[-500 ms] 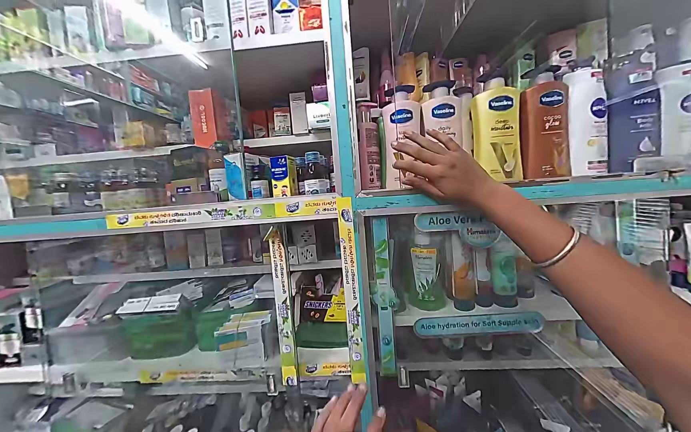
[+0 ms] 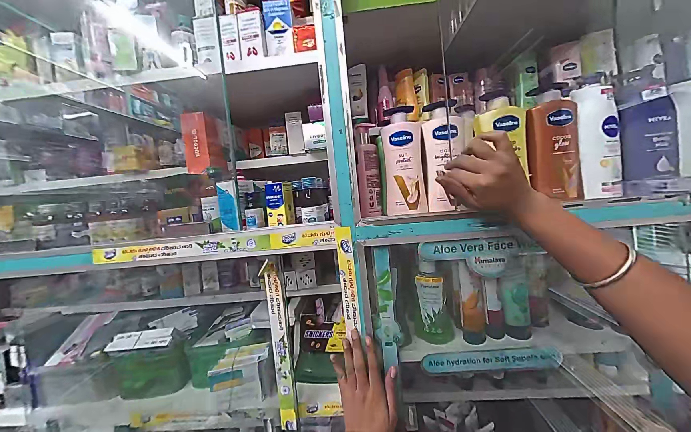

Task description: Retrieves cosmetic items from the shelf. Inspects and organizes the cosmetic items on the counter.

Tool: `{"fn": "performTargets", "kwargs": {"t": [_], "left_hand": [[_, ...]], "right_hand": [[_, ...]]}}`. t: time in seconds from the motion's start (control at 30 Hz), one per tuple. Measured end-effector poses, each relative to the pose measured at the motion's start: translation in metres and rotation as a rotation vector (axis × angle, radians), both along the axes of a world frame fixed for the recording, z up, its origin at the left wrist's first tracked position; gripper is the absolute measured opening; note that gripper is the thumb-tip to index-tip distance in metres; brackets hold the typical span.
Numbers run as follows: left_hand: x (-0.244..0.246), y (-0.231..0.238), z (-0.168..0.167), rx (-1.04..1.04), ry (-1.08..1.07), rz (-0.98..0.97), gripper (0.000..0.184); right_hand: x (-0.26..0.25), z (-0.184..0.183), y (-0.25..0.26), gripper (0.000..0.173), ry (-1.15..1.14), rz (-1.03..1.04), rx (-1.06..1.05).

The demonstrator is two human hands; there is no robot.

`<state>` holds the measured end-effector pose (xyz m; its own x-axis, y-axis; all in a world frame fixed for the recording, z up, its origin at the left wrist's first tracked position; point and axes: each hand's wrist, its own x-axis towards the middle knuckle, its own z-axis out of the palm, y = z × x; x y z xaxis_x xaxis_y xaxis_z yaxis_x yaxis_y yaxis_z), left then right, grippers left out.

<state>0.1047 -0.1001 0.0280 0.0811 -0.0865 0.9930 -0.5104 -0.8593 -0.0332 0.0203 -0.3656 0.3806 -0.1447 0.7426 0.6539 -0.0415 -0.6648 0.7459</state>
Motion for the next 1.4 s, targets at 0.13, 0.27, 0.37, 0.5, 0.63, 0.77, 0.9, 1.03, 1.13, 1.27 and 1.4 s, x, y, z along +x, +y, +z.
{"fn": "performTargets", "kwargs": {"t": [0.13, 0.27, 0.37, 0.5, 0.63, 0.77, 0.9, 1.03, 1.13, 1.27, 1.4], "left_hand": [[0.008, 0.001, -0.007, -0.041, -0.037, -0.018, 0.066], [0.01, 0.003, -0.007, -0.137, -0.014, -0.125, 0.069], [0.006, 0.002, -0.006, -0.146, 0.002, -0.101, 0.076], [0.007, 0.002, -0.005, -0.138, 0.008, -0.099, 0.077], [0.005, 0.001, -0.01, -0.145, 0.0, -0.108, 0.068], [-0.005, -0.001, -0.01, -0.183, 0.086, -0.152, 0.062], [-0.012, 0.0, -0.004, -0.187, 0.158, -0.19, 0.06], [-0.014, -0.003, -0.01, -0.223, 0.192, -0.19, 0.058], [-0.009, -0.006, -0.013, -0.245, 0.144, -0.171, 0.054], [-0.01, -0.003, -0.012, -0.247, 0.117, -0.212, 0.053], [-0.009, -0.002, -0.015, -0.255, 0.126, -0.241, 0.05]], "right_hand": [[0.003, 0.008, -0.01, 0.05, 0.006, 0.018, 0.1], [0.004, 0.003, -0.017, 0.048, -0.029, 0.009, 0.134], [-0.001, 0.002, -0.015, 0.047, 0.008, -0.008, 0.107], [-0.004, 0.02, -0.015, 0.048, -0.032, 0.005, -0.017], [-0.003, 0.023, -0.014, 0.045, -0.042, 0.02, -0.007], [0.007, 0.036, -0.008, 0.061, -0.142, -0.029, 0.167], [0.008, 0.094, 0.038, 0.062, -0.07, 0.029, 0.426], [0.028, 0.177, 0.089, 0.044, 0.483, 0.094, 0.854], [0.043, 0.201, 0.131, 0.039, 0.768, 0.036, 1.064], [0.057, 0.188, 0.17, 0.065, 0.881, -0.102, 1.17], [0.08, 0.184, 0.169, 0.056, 0.833, -0.04, 1.259]]}}
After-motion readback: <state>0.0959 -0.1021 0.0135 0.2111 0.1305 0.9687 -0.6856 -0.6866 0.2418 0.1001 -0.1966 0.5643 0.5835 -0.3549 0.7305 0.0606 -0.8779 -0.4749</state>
